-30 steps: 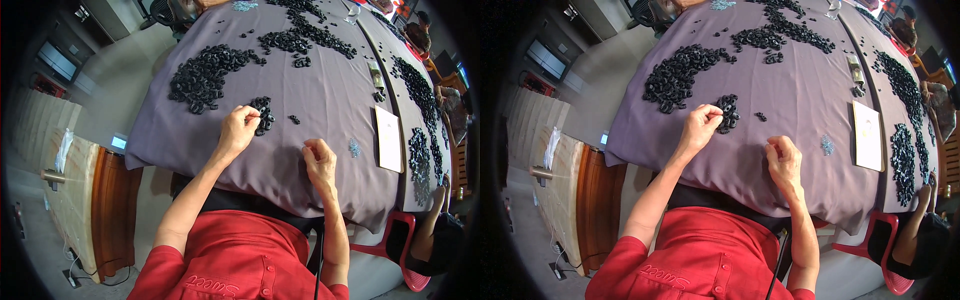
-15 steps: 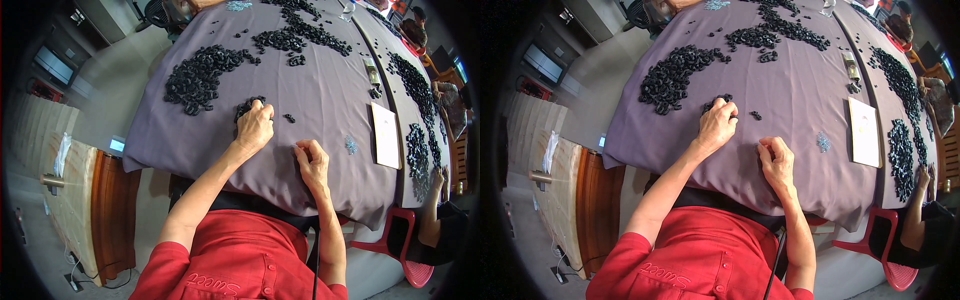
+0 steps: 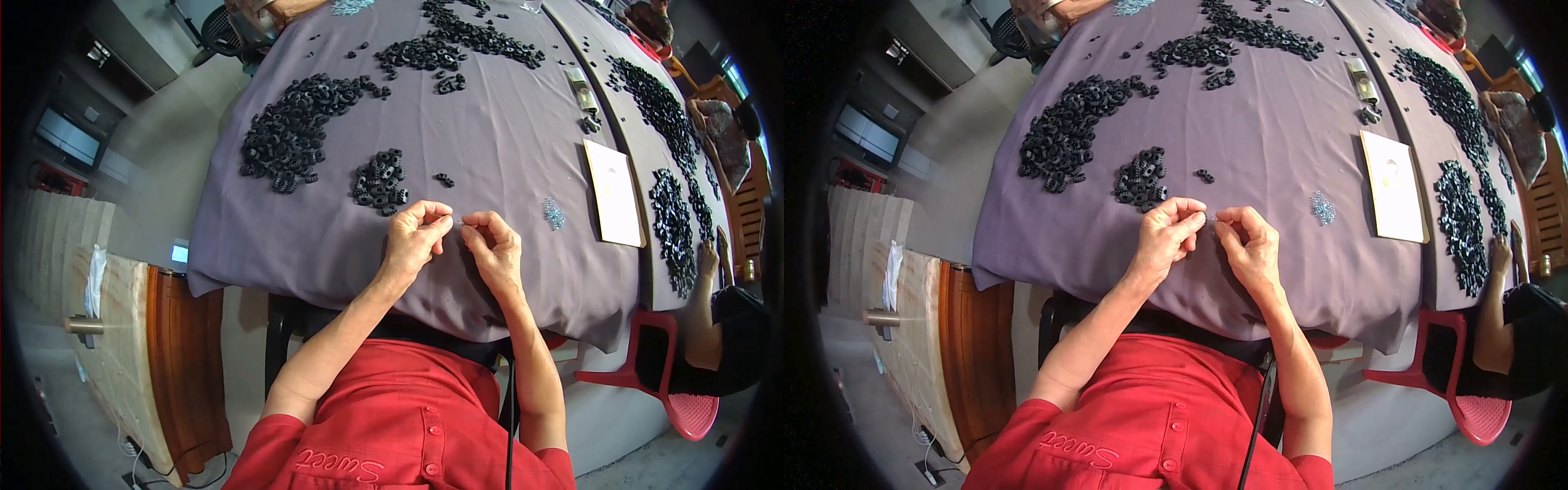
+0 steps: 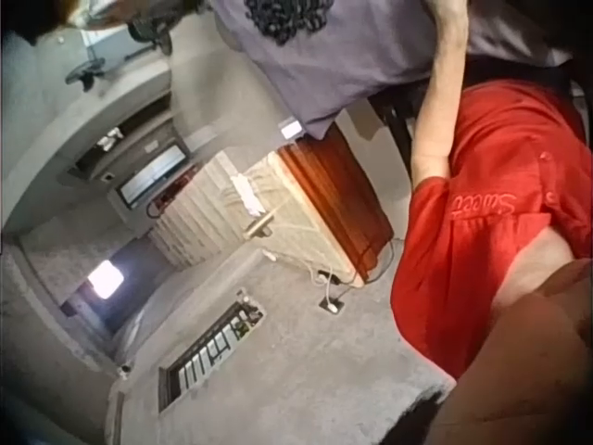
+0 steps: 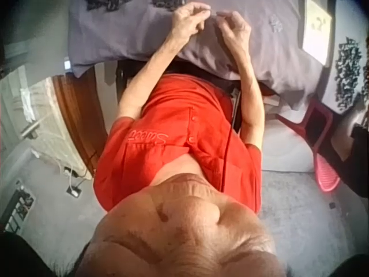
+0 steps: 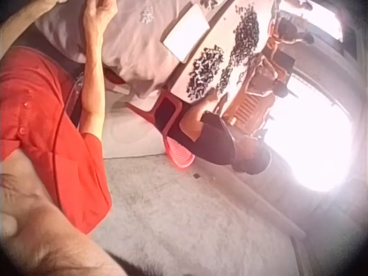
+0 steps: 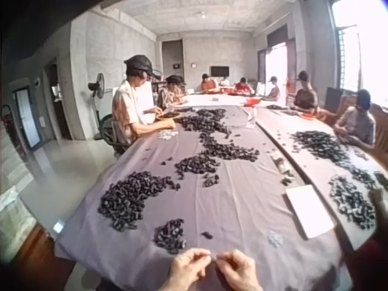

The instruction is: The person picks up a black plastic cord lock and a small blue bead by hand, then inserts the bead into the cord lock. After assembling the two pieces, the person places the finished item onto the table and repeats the process.

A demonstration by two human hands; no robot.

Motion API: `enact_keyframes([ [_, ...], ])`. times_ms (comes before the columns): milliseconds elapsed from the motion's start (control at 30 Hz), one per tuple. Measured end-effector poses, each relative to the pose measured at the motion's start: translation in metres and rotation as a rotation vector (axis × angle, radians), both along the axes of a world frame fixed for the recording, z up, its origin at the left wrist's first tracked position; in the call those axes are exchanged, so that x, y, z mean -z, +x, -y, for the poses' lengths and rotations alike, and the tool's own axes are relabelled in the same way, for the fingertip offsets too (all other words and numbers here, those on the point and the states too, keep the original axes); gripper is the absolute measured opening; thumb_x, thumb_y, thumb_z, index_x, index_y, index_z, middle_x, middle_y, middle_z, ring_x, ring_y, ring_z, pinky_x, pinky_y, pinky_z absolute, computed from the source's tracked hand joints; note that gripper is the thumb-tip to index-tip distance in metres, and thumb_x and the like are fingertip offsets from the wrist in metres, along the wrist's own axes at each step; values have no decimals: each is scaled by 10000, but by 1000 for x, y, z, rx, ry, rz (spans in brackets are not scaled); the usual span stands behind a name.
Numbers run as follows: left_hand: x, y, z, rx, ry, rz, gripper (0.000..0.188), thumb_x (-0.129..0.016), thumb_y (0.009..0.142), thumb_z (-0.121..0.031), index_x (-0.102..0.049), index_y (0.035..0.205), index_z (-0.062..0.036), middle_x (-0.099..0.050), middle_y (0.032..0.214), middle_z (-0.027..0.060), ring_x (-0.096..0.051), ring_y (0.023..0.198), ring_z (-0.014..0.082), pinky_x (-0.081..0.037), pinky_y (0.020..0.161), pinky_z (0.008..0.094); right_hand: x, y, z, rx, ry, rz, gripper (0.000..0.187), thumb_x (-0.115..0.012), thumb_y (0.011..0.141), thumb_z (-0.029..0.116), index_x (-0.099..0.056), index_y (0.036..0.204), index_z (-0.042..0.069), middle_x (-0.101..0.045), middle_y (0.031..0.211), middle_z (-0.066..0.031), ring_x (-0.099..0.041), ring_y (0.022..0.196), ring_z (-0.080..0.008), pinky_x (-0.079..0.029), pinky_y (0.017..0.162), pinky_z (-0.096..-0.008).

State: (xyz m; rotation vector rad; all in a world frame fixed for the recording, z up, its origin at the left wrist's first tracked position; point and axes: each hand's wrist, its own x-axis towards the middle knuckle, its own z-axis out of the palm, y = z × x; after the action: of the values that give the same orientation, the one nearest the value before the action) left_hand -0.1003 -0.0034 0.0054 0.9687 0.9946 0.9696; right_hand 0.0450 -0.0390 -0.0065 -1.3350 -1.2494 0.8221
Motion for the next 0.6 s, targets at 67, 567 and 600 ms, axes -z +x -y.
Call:
enact_keyframes([
  [67, -1, 1, -1, 34, -6, 15, 82, -615, 853, -112, -612, 904, -48, -550, 677, -35, -448, 468, 8, -304, 369, 161, 0, 1, -1, -1, -10, -53, 79, -639, 800, 9, -608, 872, -3, -616, 741, -29, -561, 655, -66, -468, 609, -224],
  [567, 2, 2, -2, -43, -87, 74, 110, -630, 870, -140, -588, 883, -39, -575, 685, 10, -506, 476, 48, -317, 335, 163, -7, -8, 6, -73, 91, 52, 58, -634, 788, -8, -583, 816, 0, -596, 716, -30, -565, 634, -78, -463, 594, -226],
  [600, 2, 3, -3, -72, -64, 99, 102, -629, 866, -139, -598, 885, -45, -575, 687, -1, -527, 489, 50, -301, 331, 168, -9, -9, 4, -69, 115, 66, 57, -627, 793, -12, -578, 818, 3, -587, 722, -22, -553, 634, -72, -456, 589, -224],
])
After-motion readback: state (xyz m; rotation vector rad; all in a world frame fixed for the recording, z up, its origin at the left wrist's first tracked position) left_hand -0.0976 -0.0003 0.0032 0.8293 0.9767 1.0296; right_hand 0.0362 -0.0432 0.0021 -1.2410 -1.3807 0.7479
